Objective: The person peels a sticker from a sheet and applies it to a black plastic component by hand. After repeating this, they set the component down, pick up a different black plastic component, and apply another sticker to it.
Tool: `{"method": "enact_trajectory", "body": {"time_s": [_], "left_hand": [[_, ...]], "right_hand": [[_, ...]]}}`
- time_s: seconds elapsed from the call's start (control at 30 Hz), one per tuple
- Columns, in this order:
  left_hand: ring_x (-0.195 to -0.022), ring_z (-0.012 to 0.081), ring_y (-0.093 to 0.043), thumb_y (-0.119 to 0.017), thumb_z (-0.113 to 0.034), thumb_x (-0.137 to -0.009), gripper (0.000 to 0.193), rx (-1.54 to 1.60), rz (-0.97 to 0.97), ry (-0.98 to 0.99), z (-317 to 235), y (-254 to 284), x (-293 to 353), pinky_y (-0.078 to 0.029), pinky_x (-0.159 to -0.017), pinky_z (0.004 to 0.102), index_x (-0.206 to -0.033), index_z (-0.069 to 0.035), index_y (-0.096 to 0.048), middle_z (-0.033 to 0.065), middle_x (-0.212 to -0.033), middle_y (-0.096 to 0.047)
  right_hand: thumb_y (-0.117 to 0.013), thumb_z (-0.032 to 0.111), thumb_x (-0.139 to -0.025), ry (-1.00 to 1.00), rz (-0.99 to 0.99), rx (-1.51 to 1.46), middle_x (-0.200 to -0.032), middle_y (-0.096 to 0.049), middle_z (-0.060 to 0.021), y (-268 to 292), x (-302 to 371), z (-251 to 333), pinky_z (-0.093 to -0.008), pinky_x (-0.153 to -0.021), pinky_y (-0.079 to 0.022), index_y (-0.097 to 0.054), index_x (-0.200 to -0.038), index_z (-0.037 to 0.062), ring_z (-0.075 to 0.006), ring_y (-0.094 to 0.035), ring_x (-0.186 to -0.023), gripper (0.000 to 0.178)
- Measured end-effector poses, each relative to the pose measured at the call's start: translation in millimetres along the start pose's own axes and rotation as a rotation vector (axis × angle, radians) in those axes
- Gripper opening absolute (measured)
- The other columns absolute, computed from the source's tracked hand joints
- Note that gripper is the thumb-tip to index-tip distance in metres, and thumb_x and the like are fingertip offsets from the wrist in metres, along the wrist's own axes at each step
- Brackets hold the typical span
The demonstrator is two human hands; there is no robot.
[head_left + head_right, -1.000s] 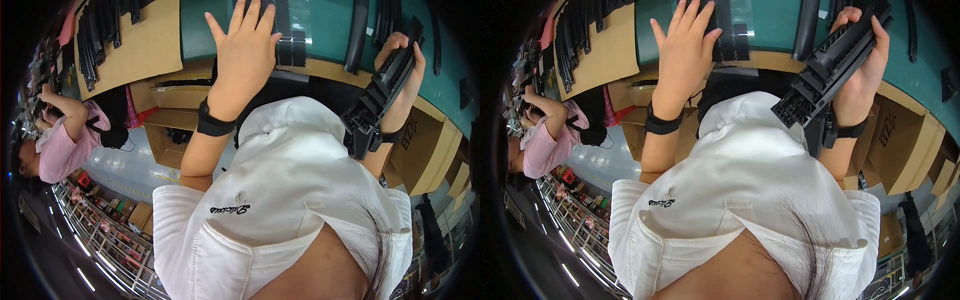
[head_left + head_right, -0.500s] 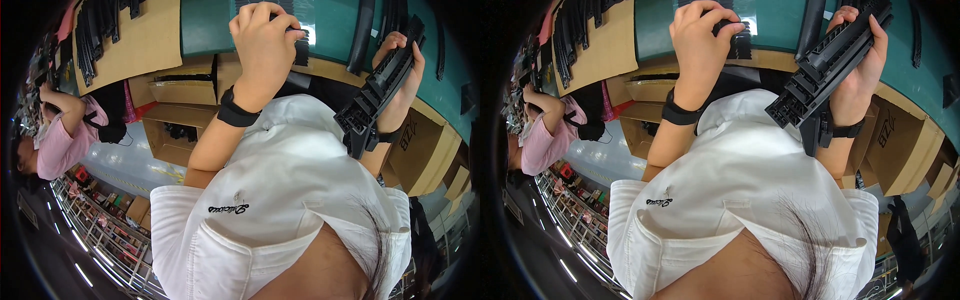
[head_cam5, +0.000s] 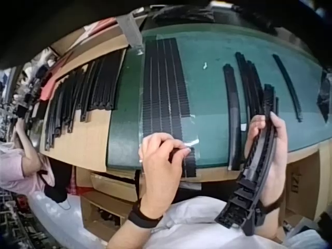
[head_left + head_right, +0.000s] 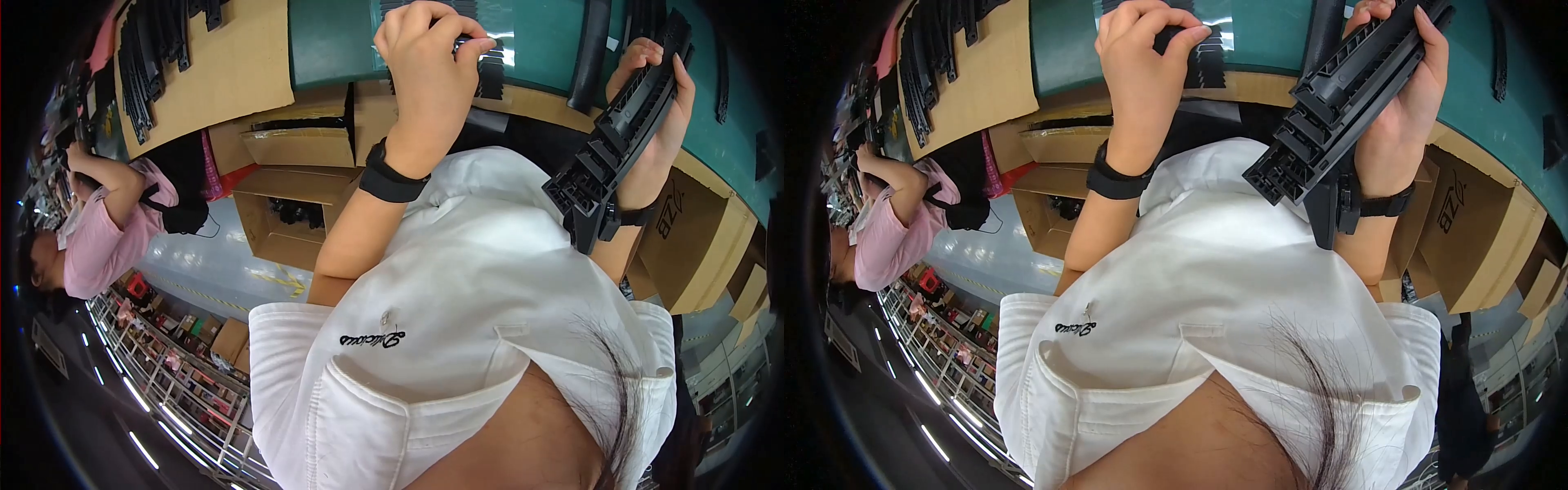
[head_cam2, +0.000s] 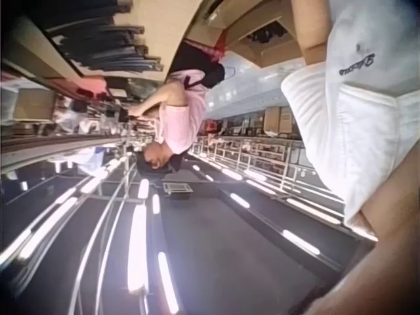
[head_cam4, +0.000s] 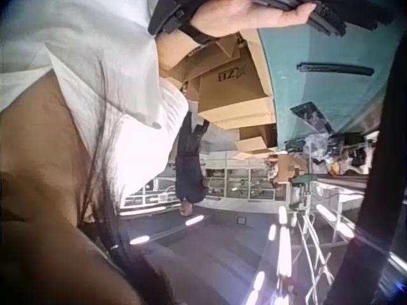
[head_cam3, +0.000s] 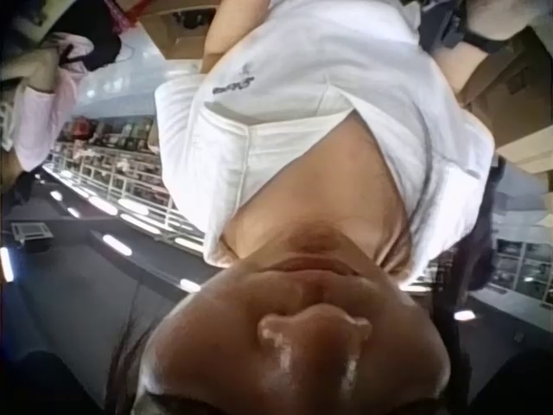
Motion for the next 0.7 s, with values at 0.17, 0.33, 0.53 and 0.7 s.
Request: {"method": "enact_trajectory", "body": {"time_s": [0.17,0.33,0.53,0.7], "left_hand": [[-0.090,0.0273,-0.049,-0.068,-0.006,-0.067,0.010,0.004,0.022,-0.010,0.0,-0.4,-1.4,-0.035,-0.081,0.0356,-0.072,-0.003,-0.060,0.0090,-0.087,-0.055],[-0.098,0.0263,-0.052,-0.067,-0.003,-0.070,0.007,0.212,0.144,0.085,10.4,6.2,-7.8,-0.037,-0.086,0.0339,-0.073,-0.002,-0.061,0.0117,-0.095,-0.058],[-0.098,0.0177,-0.056,-0.066,-0.003,-0.076,0.006,0.530,0.394,0.319,-7.6,22.5,-11.0,-0.042,-0.086,0.0287,-0.076,0.000,-0.061,0.0118,-0.097,-0.062],[-0.092,0.0162,-0.057,-0.067,-0.007,-0.076,0.011,0.944,0.685,0.444,-30.2,18.2,12.3,-0.044,-0.079,0.0271,-0.080,0.002,-0.063,0.0108,-0.102,-0.063]], "right_hand": [[-0.053,0.005,-0.081,0.021,0.018,0.014,-0.082,-0.047,-0.0075,-6.2,-1.4,2.6,-0.0285,-0.082,-0.050,-0.043,-0.088,-0.0006,-0.0177,-0.053,-0.078,0.013],[-0.052,0.003,-0.080,-0.013,0.054,-0.118,-0.082,-0.047,-0.0080,-15.2,-8.4,3.0,-0.0287,-0.082,-0.050,-0.044,-0.088,-0.0014,-0.0181,-0.053,-0.077,0.012],[-0.053,0.010,-0.084,0.129,-0.027,0.054,-0.077,-0.054,-0.0071,-30.9,-4.6,-15.0,-0.0272,-0.077,-0.053,-0.050,-0.086,-0.0002,-0.0173,-0.059,-0.074,0.011],[-0.053,0.015,-0.089,0.194,-0.037,0.296,-0.078,-0.059,-0.0083,-46.0,-0.5,-12.3,-0.0272,-0.075,-0.056,-0.053,-0.085,0.0001,-0.0181,-0.063,-0.073,0.015]]}}
Point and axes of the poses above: each hand's wrist, its own x-axis away from the middle knuckle, its own y-axis out of the back of the hand, z = x × y, the point moved 6 cm from there along -x, towards the middle knuckle
